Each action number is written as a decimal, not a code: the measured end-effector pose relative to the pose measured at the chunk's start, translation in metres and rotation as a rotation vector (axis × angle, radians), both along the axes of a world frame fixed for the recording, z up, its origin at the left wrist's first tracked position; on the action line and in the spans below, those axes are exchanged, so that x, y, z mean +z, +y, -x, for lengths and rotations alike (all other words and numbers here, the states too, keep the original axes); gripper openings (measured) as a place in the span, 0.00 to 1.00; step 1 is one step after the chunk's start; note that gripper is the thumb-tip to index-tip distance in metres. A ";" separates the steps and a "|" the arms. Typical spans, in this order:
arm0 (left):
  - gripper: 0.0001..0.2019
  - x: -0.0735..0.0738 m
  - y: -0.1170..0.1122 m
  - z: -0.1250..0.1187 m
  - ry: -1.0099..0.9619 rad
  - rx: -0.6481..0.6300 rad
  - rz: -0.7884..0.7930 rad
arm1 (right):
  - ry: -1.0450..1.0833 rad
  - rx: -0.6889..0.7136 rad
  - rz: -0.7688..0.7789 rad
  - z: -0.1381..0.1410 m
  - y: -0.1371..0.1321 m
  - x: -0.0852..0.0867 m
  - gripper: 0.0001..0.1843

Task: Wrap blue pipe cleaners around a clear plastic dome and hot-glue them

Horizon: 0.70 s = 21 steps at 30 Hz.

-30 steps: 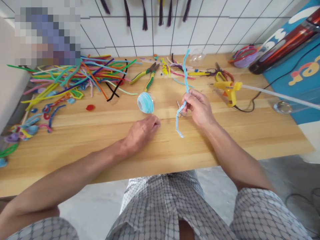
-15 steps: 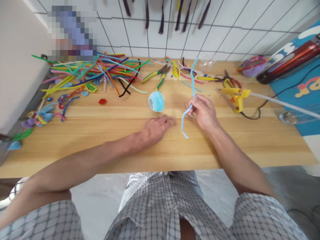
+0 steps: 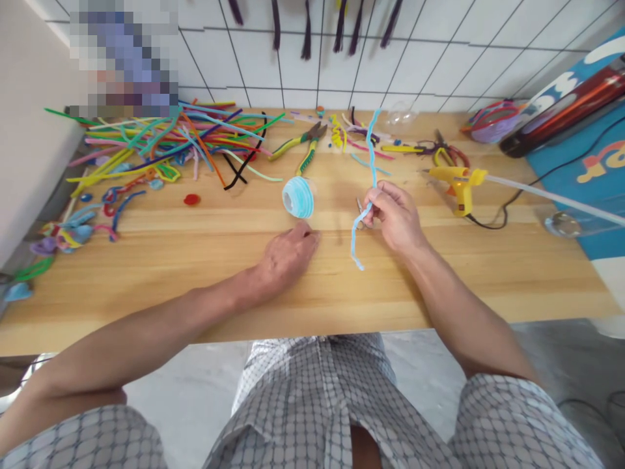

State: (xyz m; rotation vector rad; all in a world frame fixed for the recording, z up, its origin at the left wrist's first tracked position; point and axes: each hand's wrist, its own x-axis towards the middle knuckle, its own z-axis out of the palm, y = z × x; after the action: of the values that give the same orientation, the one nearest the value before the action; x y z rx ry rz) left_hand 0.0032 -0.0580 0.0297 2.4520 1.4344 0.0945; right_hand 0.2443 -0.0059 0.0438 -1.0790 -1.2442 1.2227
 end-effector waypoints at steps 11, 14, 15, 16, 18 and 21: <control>0.07 0.011 -0.008 0.056 -0.474 0.175 0.086 | 0.005 0.009 0.005 0.001 0.000 0.000 0.22; 0.09 0.014 -0.012 0.068 -0.442 0.192 0.118 | -0.003 0.006 0.012 0.002 -0.001 -0.001 0.21; 0.11 0.013 -0.013 0.068 -0.434 0.179 0.100 | -0.011 0.005 0.014 0.002 -0.001 -0.001 0.21; 0.12 0.011 -0.012 0.066 -0.422 0.158 0.072 | -0.019 0.005 0.016 0.003 -0.001 -0.001 0.21; 0.13 0.007 -0.010 0.056 -0.378 0.088 0.005 | -0.033 0.005 0.019 0.004 -0.002 -0.001 0.20; 0.12 0.004 -0.002 0.033 -0.234 0.045 -0.038 | -0.035 -0.002 0.017 0.004 -0.002 -0.001 0.19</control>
State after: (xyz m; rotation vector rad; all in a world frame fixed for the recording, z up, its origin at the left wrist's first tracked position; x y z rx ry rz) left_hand -0.0293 -0.0600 0.0336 2.3465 1.3960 0.4080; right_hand 0.2400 -0.0082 0.0429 -1.1179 -1.2611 1.2193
